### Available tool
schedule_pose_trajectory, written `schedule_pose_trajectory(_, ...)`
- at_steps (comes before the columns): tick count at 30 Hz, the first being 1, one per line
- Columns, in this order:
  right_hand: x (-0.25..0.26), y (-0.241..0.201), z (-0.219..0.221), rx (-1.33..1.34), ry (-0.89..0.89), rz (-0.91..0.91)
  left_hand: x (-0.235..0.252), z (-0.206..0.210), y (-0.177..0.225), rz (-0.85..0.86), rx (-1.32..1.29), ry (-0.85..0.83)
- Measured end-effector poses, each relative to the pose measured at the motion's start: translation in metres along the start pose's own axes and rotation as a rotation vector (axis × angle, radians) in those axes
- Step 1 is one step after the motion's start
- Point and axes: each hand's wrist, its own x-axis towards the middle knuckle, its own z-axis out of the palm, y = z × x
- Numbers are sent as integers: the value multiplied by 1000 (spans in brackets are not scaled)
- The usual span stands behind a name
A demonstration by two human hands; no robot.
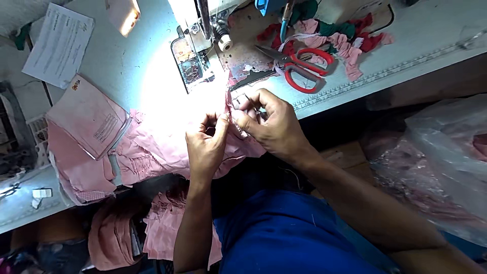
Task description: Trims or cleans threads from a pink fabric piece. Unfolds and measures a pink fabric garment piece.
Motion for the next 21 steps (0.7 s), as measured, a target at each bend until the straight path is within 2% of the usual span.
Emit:
schedule_pose_trajectory(2,8,7,5,30,19,-95,-1,0,1,-6,-6,-18)
schedule_pose_trajectory(10,0,-4,11,-71,55,-160,9,-13,11,69,145,-4)
schedule_pose_trajectory(16,11,6,18,309,36,58,10,-11,11,69,173,6)
schedule_pose_trajectory(18,6,3,14,274,20,83,11,-11,8,52,158,1)
schedule_pose_trajectory(21,-11,-13,1,211,-22,23,11,-12,9,34,144,19)
